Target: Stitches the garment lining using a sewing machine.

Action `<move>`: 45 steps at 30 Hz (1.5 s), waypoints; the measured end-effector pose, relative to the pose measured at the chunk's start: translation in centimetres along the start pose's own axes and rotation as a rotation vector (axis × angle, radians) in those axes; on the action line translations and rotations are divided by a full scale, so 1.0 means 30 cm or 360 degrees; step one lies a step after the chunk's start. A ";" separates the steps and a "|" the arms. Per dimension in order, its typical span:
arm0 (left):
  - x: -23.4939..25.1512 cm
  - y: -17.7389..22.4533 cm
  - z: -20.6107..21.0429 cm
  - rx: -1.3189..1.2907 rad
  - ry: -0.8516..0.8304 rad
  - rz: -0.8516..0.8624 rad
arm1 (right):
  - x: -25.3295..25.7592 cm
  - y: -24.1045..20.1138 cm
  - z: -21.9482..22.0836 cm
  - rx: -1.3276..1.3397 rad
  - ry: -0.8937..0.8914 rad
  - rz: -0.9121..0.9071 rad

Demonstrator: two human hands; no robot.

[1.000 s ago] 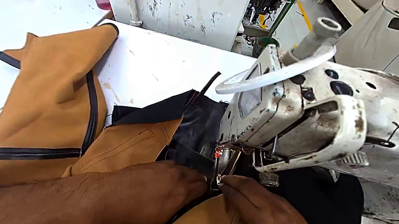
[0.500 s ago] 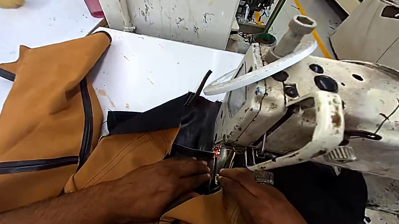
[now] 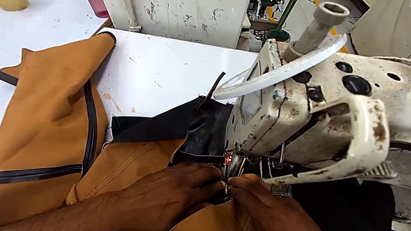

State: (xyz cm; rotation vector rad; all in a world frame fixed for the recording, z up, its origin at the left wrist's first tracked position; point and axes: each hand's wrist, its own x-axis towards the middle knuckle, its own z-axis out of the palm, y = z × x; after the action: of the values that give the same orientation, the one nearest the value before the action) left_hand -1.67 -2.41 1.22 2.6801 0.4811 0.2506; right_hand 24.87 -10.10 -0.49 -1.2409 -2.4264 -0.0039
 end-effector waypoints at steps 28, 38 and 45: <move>0.026 0.077 -0.120 0.0229 -0.0348 0.0192 | 0.021 -0.046 -0.094 -0.0094 -0.0276 -0.0265; 0.032 0.090 -0.087 -0.0240 -0.0180 -0.0308 | 0.073 -0.038 -0.051 -0.0272 -0.0051 0.0076; 0.020 0.086 -0.039 -0.0075 -0.0115 -0.0248 | 0.100 -0.063 -0.016 -0.0040 0.0089 0.0748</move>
State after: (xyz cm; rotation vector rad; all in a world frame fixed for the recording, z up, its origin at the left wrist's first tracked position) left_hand -0.64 -3.97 3.42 2.5798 0.6495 0.1177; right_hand 22.01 -9.01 1.39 -1.7655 -2.0395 0.0653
